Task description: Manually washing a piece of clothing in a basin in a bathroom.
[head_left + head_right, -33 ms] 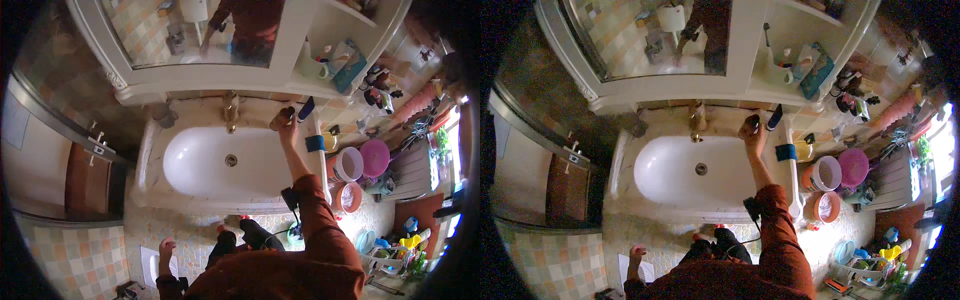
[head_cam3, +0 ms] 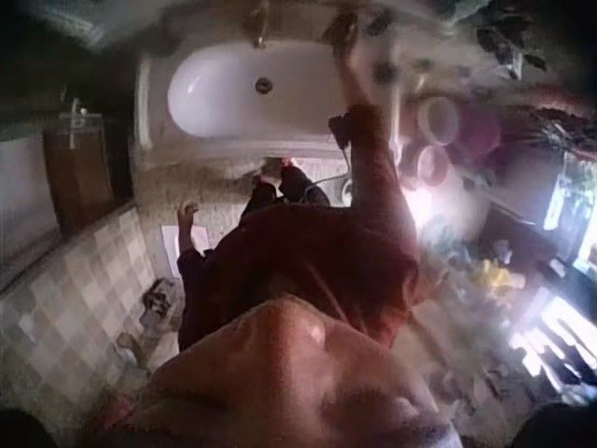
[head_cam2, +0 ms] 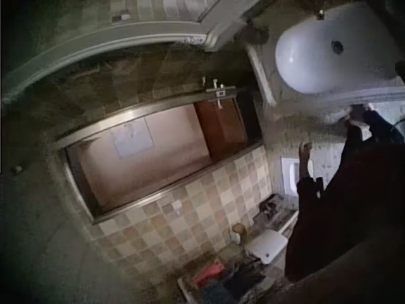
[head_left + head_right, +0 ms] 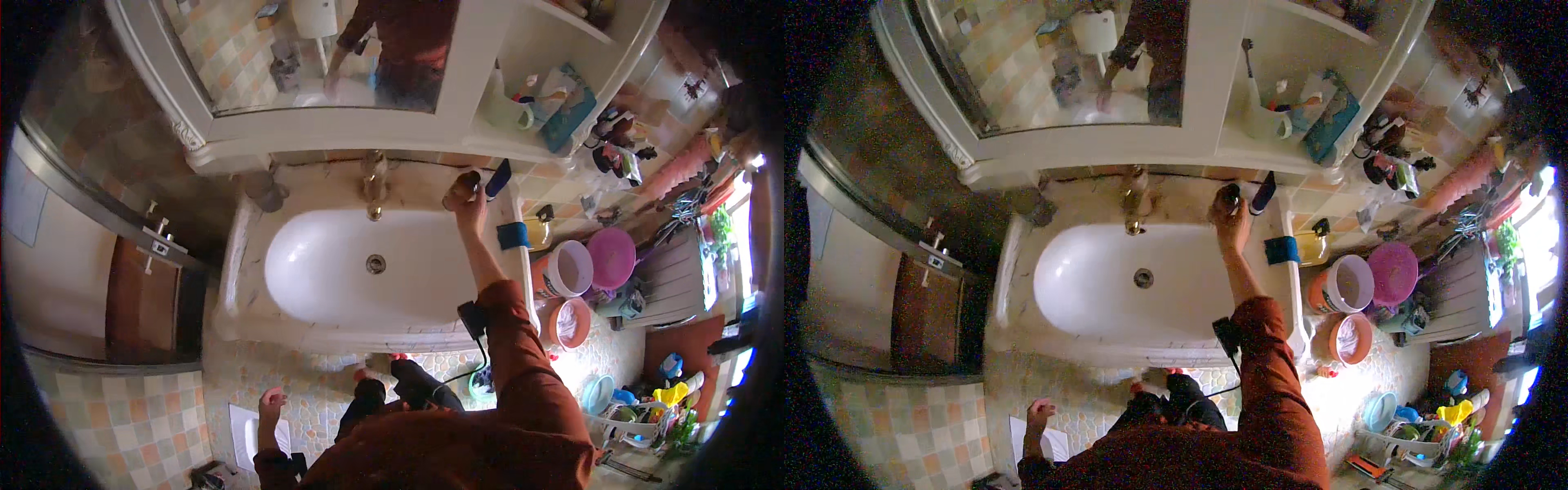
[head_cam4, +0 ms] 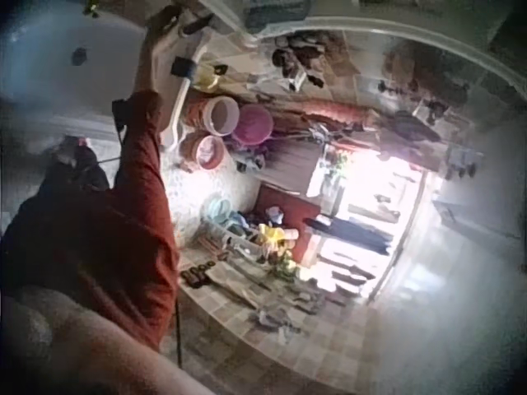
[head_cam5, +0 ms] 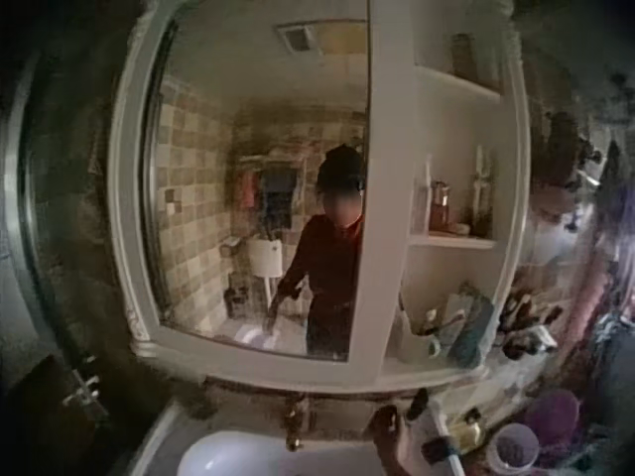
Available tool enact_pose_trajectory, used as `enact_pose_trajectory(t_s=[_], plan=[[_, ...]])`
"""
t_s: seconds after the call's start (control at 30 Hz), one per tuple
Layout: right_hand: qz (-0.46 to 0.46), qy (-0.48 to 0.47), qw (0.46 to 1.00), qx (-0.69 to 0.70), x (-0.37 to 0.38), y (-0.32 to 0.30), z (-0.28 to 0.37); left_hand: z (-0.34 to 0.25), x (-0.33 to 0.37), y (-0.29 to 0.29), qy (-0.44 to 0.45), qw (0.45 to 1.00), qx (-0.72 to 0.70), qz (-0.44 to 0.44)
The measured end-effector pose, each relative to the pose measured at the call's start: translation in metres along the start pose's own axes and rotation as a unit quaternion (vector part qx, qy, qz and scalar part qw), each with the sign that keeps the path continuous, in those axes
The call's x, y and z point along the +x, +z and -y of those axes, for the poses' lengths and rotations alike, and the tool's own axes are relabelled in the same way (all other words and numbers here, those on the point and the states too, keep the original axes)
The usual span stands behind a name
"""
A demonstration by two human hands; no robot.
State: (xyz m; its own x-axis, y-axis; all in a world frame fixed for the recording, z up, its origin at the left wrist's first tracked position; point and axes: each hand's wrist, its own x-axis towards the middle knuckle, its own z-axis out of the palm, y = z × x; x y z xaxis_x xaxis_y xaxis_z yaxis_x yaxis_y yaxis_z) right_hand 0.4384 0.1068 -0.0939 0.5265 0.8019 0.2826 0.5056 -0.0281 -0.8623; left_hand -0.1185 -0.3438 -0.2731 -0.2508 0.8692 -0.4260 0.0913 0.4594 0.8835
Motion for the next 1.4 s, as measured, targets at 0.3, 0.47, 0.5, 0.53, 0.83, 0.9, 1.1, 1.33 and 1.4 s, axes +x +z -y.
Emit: enact_pose_trajectory(t_s=[0.3, 0.47, 0.5, 0.53, 0.83, 0.9, 1.1, 1.33, 1.4], plan=[[0.007, 0.007, 0.999, -0.052, 0.059, 0.015, -0.026, -0.04, -0.043, 0.013, -0.157, 0.987, 0.015, -0.012], [0.094, 0.08, 0.986, -0.115, 0.073, 0.019, -0.035, -0.048, -0.07, 0.032, -0.251, 0.966, 0.057, -0.02], [0.091, 0.082, 0.986, -0.113, 0.073, 0.019, -0.043, -0.05, -0.07, 0.035, -0.27, 0.959, 0.084, -0.019], [0.07, 0.017, 0.993, -0.095, 0.07, 0.018, -0.052, -0.052, -0.072, 0.039, -0.273, 0.959, 0.078, -0.017], [0.075, -0.009, 0.996, 0.052, -0.025, -0.099, -0.039, -0.025, -0.041, 0.036, -0.233, 0.967, 0.083, 0.054], [0.035, -0.04, 0.998, 0.046, -0.057, -0.145, -0.054, -0.021, -0.026, 0.029, -0.235, 0.964, 0.091, 0.09], [-0.129, 0.052, 0.99, 0.027, -0.201, -0.299, -0.111, -0.023, 0.032, 0.037, -0.22, 0.936, 0.169, 0.218], [-0.175, 0.416, 0.89, 0.074, -0.417, -0.423, -0.175, -0.032, 0.07, 0.089, -0.06, 0.904, 0.263, 0.332], [-0.162, 0.461, 0.868, 0.087, -0.462, -0.441, -0.173, -0.041, 0.067, 0.119, -0.01, 0.898, 0.261, 0.354]])
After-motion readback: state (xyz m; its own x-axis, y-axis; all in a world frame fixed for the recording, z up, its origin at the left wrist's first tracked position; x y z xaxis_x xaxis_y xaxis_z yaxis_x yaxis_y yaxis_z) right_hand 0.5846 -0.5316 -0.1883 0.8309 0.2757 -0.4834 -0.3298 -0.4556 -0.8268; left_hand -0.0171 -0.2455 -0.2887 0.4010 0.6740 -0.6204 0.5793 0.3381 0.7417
